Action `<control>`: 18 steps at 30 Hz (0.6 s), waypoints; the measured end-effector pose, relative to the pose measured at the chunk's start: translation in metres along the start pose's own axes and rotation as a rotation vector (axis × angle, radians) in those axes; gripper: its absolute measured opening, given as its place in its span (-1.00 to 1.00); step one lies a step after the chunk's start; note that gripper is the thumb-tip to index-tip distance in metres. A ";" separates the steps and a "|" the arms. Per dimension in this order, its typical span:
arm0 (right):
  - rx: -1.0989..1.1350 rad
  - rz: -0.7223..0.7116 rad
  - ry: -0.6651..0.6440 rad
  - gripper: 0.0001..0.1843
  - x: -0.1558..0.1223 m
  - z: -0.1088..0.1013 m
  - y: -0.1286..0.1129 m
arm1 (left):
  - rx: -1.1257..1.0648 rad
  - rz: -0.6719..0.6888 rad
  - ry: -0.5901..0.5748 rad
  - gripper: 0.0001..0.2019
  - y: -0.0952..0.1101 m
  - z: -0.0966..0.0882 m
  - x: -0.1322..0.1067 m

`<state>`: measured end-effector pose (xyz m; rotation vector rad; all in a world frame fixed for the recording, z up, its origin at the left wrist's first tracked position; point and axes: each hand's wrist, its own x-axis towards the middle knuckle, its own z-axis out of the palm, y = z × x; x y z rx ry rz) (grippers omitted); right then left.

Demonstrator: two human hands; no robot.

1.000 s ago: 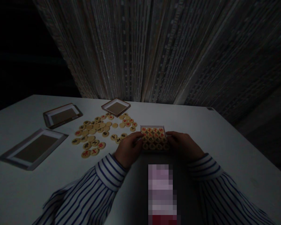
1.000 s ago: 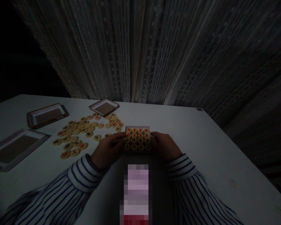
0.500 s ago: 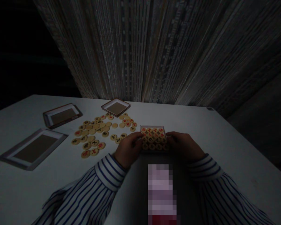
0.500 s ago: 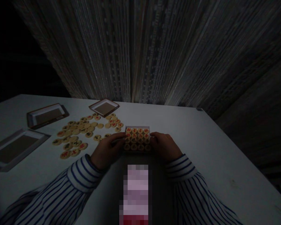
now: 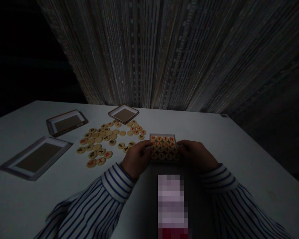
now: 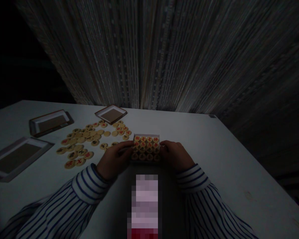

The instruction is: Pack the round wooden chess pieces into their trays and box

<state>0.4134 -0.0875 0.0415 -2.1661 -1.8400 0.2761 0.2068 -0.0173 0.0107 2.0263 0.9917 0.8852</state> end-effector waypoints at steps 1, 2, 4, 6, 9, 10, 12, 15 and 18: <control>0.000 0.001 0.000 -0.65 0.000 0.000 0.000 | 0.006 -0.005 0.001 -0.75 0.000 0.000 0.000; 0.001 0.003 -0.002 -0.66 0.000 0.000 0.000 | 0.012 -0.006 0.004 -0.75 0.000 0.000 0.000; 0.008 0.007 -0.009 -0.66 0.000 0.000 0.000 | 0.020 -0.002 0.007 -0.76 -0.001 0.000 0.000; 0.012 0.012 -0.008 -0.66 0.000 0.000 0.000 | 0.023 0.009 0.009 -0.76 -0.001 0.000 0.000; 0.016 0.011 0.006 -0.67 0.000 0.000 0.000 | 0.020 0.025 0.014 -0.77 -0.002 0.001 0.000; 0.018 0.010 0.014 -0.68 0.000 0.000 0.000 | 0.021 0.027 0.020 -0.77 -0.002 0.001 0.000; 0.025 0.007 0.030 -0.69 0.000 -0.001 0.000 | 0.024 0.034 0.026 -0.77 -0.002 0.001 0.000; 0.053 -0.010 0.037 -0.72 -0.001 -0.001 0.001 | 0.027 0.055 0.037 -0.78 -0.002 0.001 0.000; 0.069 -0.050 0.021 -0.72 -0.001 0.000 0.003 | 0.026 0.064 0.035 -0.79 -0.001 0.001 0.001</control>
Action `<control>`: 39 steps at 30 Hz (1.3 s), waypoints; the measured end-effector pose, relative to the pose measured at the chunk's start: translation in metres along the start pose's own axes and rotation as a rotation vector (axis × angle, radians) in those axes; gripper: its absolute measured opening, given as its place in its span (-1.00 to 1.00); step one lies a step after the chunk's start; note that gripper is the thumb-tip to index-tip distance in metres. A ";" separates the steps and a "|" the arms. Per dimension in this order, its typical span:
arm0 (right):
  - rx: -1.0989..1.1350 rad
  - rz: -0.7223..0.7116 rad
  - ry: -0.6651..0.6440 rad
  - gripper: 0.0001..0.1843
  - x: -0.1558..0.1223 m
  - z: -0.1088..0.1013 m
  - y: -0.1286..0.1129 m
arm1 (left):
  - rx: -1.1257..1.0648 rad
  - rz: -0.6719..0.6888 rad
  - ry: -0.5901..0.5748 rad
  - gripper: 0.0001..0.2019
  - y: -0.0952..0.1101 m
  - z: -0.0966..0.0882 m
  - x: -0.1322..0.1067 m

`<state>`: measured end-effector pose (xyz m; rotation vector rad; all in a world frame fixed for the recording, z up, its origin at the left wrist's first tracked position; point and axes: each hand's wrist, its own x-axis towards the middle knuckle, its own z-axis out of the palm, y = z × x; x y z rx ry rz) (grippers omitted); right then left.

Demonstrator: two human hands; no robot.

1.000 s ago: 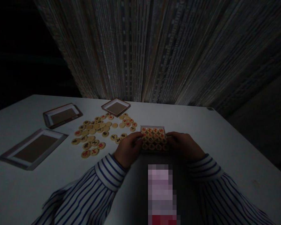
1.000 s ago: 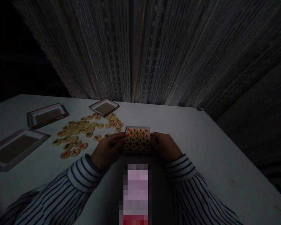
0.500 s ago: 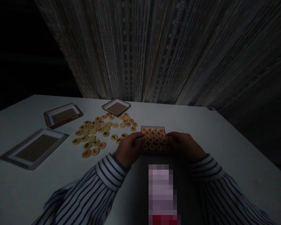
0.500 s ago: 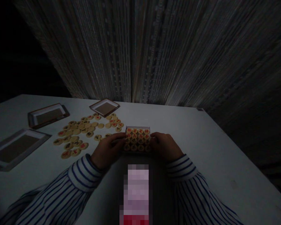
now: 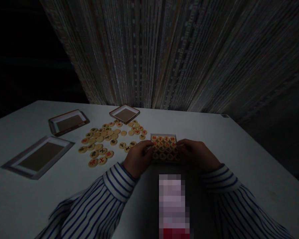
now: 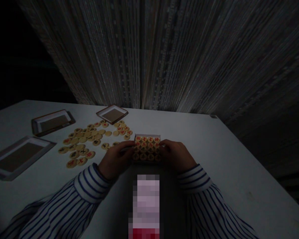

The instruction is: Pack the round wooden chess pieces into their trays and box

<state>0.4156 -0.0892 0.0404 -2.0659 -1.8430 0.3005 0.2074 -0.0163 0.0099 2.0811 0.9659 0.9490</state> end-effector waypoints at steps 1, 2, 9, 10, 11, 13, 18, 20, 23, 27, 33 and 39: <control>0.001 -0.012 -0.007 -0.72 0.000 0.001 0.001 | 0.002 0.001 -0.004 -0.79 0.000 0.000 0.000; 0.004 -0.025 -0.016 -0.71 0.000 0.002 0.002 | 0.005 0.003 -0.004 -0.79 0.000 -0.001 0.000; 0.016 -0.058 -0.040 -0.68 0.002 0.005 0.004 | 0.029 -0.003 0.000 -0.79 0.001 -0.001 0.000; 0.011 -0.061 -0.041 -0.68 0.002 0.005 0.004 | 0.028 -0.005 -0.003 -0.79 0.001 0.000 0.000; 0.006 -0.066 -0.043 -0.68 0.002 0.004 0.003 | 0.026 -0.007 -0.005 -0.78 0.001 0.000 0.000; -0.001 -0.078 -0.047 -0.68 0.002 0.003 0.003 | 0.021 -0.009 -0.006 -0.78 0.001 0.000 0.000; -0.003 -0.084 -0.071 -0.69 0.002 0.002 0.001 | 0.022 -0.009 -0.008 -0.78 0.001 0.000 0.000; 0.001 -0.080 -0.065 -0.69 0.002 0.003 0.001 | 0.027 -0.005 -0.005 -0.78 0.001 0.000 0.000; 0.002 -0.083 -0.047 -0.69 0.001 0.005 0.003 | 0.033 -0.004 -0.004 -0.78 0.000 0.000 0.000; 0.003 -0.066 -0.025 -0.70 0.001 0.004 0.002 | 0.027 -0.006 -0.010 -0.79 0.000 0.000 0.000; -0.026 -0.005 0.229 -0.75 0.001 0.000 -0.004 | 0.020 -0.016 0.105 -0.83 0.004 -0.004 0.001; -0.015 0.070 0.337 -0.72 0.003 0.005 -0.003 | 0.041 -0.064 0.145 -0.80 0.008 -0.009 0.002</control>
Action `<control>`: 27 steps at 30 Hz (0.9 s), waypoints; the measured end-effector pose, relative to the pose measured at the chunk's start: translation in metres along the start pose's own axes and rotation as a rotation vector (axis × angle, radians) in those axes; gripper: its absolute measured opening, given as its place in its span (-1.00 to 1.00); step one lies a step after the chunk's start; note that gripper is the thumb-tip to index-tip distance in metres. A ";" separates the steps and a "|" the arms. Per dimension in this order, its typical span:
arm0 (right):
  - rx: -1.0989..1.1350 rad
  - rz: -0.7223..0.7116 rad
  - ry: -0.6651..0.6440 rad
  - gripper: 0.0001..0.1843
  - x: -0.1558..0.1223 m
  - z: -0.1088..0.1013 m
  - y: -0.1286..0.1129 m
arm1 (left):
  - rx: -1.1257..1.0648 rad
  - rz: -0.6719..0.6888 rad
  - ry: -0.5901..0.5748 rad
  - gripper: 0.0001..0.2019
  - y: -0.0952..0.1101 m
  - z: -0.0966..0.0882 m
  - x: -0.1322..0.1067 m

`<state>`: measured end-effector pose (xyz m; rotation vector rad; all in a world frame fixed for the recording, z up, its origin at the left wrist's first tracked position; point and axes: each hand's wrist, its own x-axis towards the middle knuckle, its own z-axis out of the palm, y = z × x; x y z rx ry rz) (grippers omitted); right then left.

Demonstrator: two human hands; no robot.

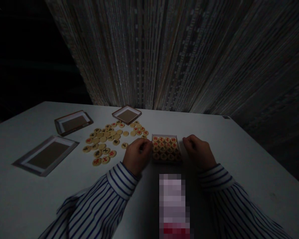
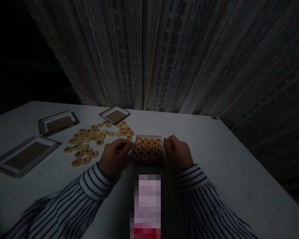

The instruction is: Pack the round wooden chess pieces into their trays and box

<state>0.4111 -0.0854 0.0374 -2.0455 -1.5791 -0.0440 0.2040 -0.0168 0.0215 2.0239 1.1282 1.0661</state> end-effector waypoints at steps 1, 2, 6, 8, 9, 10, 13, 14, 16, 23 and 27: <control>0.003 0.006 -0.019 -0.70 0.000 0.002 0.001 | 0.014 0.011 -0.002 -0.80 0.000 0.000 0.000; 0.011 0.008 -0.040 -0.68 0.000 0.003 0.002 | 0.025 0.027 -0.001 -0.80 -0.001 0.001 0.000; 0.038 0.051 -0.071 -0.67 0.003 0.013 0.012 | 0.062 0.110 0.014 -0.86 -0.002 0.004 -0.002; 0.050 0.053 -0.094 -0.67 0.005 0.017 0.016 | 0.072 0.137 0.014 -0.88 -0.003 0.006 -0.003; 0.057 0.053 -0.100 -0.67 0.005 0.019 0.018 | 0.073 0.152 0.029 -0.88 -0.003 0.007 -0.003; 0.072 0.055 -0.096 -0.67 0.006 0.020 0.019 | 0.075 0.157 0.037 -0.90 -0.002 0.008 -0.004; 0.108 0.082 -0.100 -0.67 0.007 0.020 0.019 | 0.064 0.168 0.052 -0.91 -0.002 0.008 -0.004; 0.118 0.090 -0.106 -0.67 0.007 0.019 0.019 | 0.057 0.165 0.061 -0.92 -0.001 0.008 -0.004; 0.139 0.099 -0.118 -0.66 0.007 0.018 0.019 | 0.043 0.166 0.059 -0.92 -0.001 0.007 -0.004; 0.199 0.110 -0.125 -0.67 0.008 0.017 0.019 | 0.012 0.170 0.063 -0.87 -0.001 0.005 -0.004; 0.209 0.106 -0.139 -0.66 0.009 0.016 0.017 | 0.020 0.197 0.048 -0.82 0.000 0.004 -0.005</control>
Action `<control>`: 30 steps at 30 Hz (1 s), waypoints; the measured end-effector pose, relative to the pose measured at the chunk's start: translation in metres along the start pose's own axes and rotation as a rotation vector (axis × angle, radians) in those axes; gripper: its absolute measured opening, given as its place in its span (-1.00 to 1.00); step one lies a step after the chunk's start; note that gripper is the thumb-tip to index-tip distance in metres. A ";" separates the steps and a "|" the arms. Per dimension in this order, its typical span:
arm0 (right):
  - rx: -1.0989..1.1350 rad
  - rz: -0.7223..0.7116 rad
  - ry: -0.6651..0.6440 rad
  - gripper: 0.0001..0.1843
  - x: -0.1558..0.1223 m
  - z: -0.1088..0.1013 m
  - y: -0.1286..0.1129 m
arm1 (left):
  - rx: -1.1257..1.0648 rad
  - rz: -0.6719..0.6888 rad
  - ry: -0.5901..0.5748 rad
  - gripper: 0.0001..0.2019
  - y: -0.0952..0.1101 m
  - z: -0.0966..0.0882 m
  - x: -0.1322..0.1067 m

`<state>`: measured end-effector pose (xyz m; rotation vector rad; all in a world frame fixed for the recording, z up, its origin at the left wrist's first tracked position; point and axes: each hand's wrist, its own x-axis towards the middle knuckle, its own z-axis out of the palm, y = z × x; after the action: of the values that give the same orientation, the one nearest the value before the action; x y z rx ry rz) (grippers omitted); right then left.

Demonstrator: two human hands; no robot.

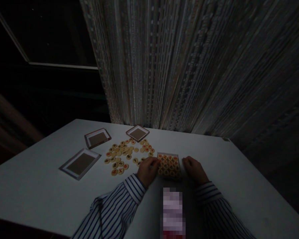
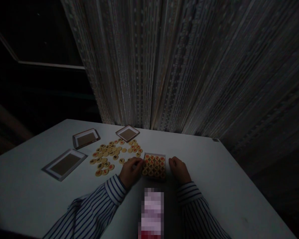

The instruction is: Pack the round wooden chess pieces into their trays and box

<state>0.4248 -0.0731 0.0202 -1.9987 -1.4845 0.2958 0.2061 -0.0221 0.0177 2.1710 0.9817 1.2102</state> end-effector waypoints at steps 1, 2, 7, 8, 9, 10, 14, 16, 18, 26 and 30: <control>0.004 0.000 -0.005 -0.66 0.000 0.000 0.000 | 0.001 0.007 -0.003 -0.81 0.000 0.000 0.000; 0.008 -0.001 -0.010 -0.65 0.000 -0.001 -0.001 | 0.004 0.005 -0.002 -0.80 0.001 -0.001 0.000; 0.040 -0.002 -0.029 -0.65 0.000 -0.001 0.001 | -0.001 -0.006 0.025 -0.83 0.000 -0.003 0.001; 0.050 -0.002 -0.033 -0.65 0.001 -0.001 0.001 | -0.005 -0.007 0.037 -0.85 -0.001 -0.003 0.001; 0.057 0.001 -0.033 -0.66 0.001 -0.001 0.002 | -0.010 -0.009 0.047 -0.86 -0.002 -0.003 0.002; 0.065 0.002 -0.039 -0.66 0.002 -0.001 0.003 | -0.015 -0.015 0.059 -0.86 -0.003 -0.003 0.002; 0.095 0.002 -0.058 -0.68 0.004 -0.001 0.006 | -0.016 -0.049 0.094 -0.85 -0.005 -0.004 0.004; 0.119 0.005 -0.069 -0.70 0.005 -0.001 0.007 | -0.040 -0.060 0.088 -0.85 -0.005 -0.006 0.006; 0.139 0.012 -0.079 -0.71 0.006 -0.002 0.008 | -0.095 -0.078 0.066 -0.84 -0.005 -0.011 0.009; 0.199 0.086 -0.250 -0.69 0.010 -0.014 0.000 | -0.152 -0.281 0.054 -0.79 -0.020 -0.087 0.038; 0.167 0.046 -0.215 -0.63 0.016 -0.027 -0.019 | -0.072 -0.289 -0.046 -0.73 -0.033 -0.137 0.056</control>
<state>0.4288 -0.0644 0.0555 -1.9158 -1.4900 0.6501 0.0958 0.0492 0.0935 1.9137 1.1660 1.0375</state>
